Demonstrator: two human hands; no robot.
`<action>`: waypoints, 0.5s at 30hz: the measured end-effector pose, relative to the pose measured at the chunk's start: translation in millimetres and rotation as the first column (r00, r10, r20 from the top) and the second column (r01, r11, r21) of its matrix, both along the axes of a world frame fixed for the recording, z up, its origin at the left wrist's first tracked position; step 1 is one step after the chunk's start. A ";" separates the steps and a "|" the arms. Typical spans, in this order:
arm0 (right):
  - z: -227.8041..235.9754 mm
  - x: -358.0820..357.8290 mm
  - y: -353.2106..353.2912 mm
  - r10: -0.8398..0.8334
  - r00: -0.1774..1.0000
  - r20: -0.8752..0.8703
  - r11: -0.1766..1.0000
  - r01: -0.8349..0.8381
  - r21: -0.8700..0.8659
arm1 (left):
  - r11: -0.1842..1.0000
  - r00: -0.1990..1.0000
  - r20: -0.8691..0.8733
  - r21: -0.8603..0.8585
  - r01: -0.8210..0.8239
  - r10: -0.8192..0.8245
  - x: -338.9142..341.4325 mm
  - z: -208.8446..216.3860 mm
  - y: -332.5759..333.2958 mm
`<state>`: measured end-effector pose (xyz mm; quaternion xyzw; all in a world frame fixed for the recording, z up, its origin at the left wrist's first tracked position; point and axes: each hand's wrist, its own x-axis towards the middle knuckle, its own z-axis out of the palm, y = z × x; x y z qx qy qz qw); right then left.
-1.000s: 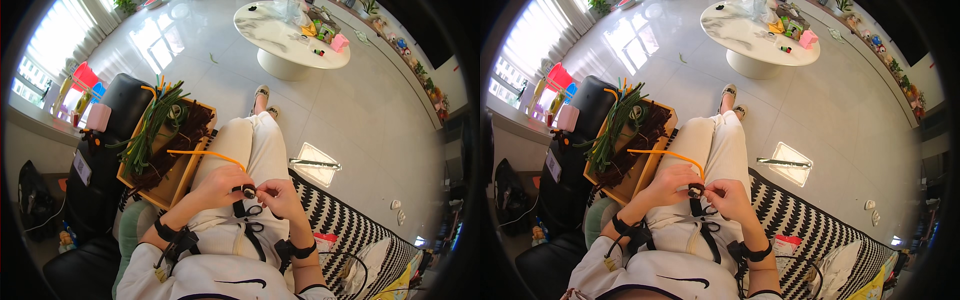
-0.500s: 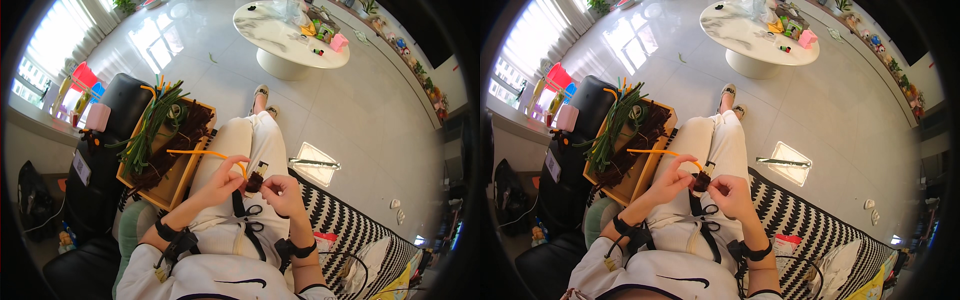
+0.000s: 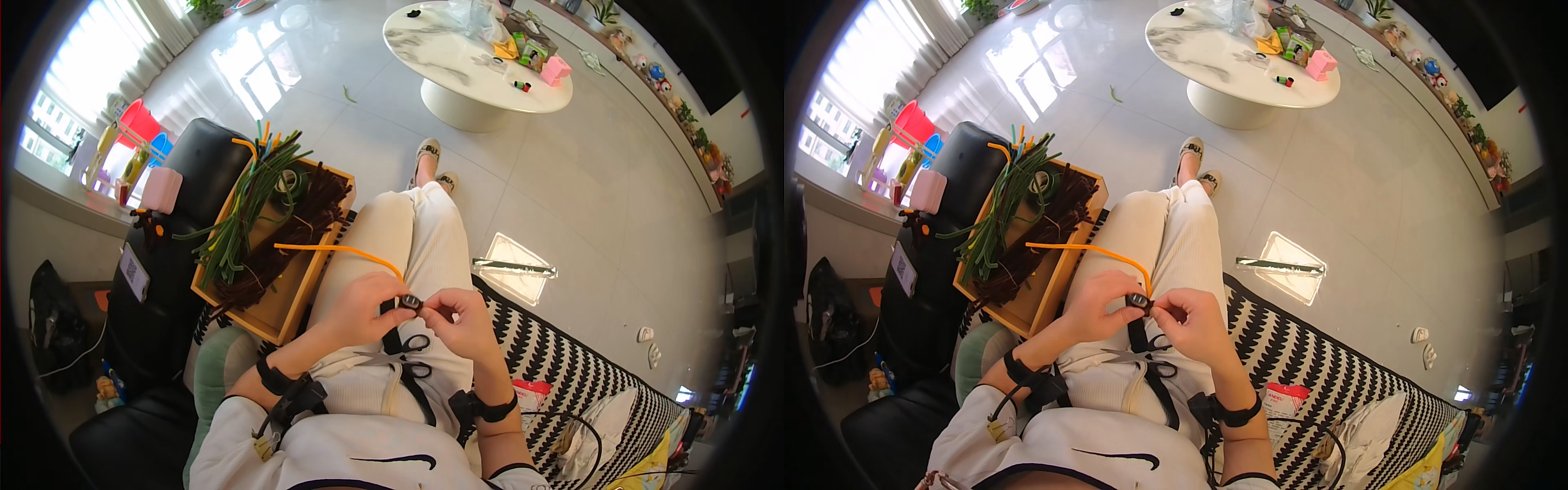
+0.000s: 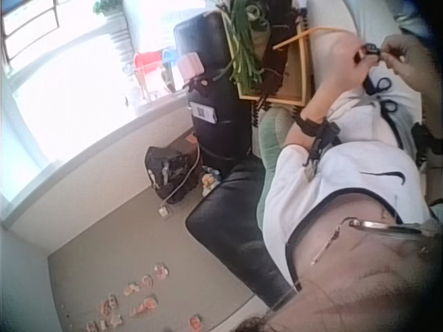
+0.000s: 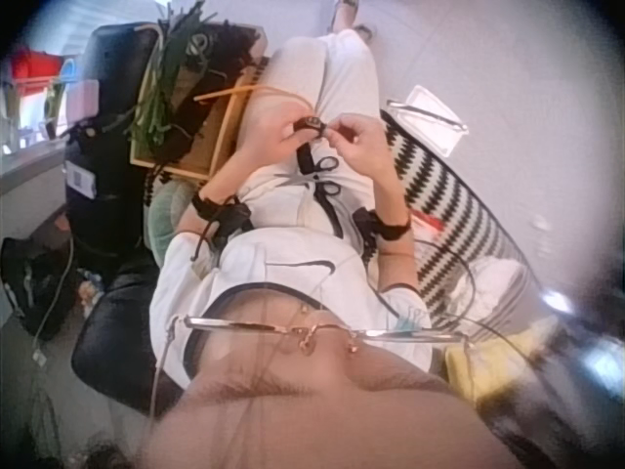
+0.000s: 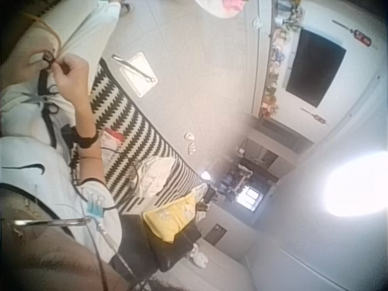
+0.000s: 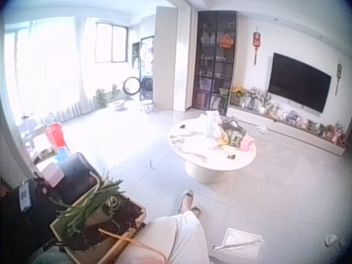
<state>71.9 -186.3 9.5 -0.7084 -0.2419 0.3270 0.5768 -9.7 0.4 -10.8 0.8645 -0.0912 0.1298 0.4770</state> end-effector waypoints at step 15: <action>-2.4 -4.5 3.1 -0.060 0.912 0.406 0.998 0.062 0.009 | 0.448 0.708 -0.536 -0.828 -0.337 -0.459 0.3 -3.0 -3.3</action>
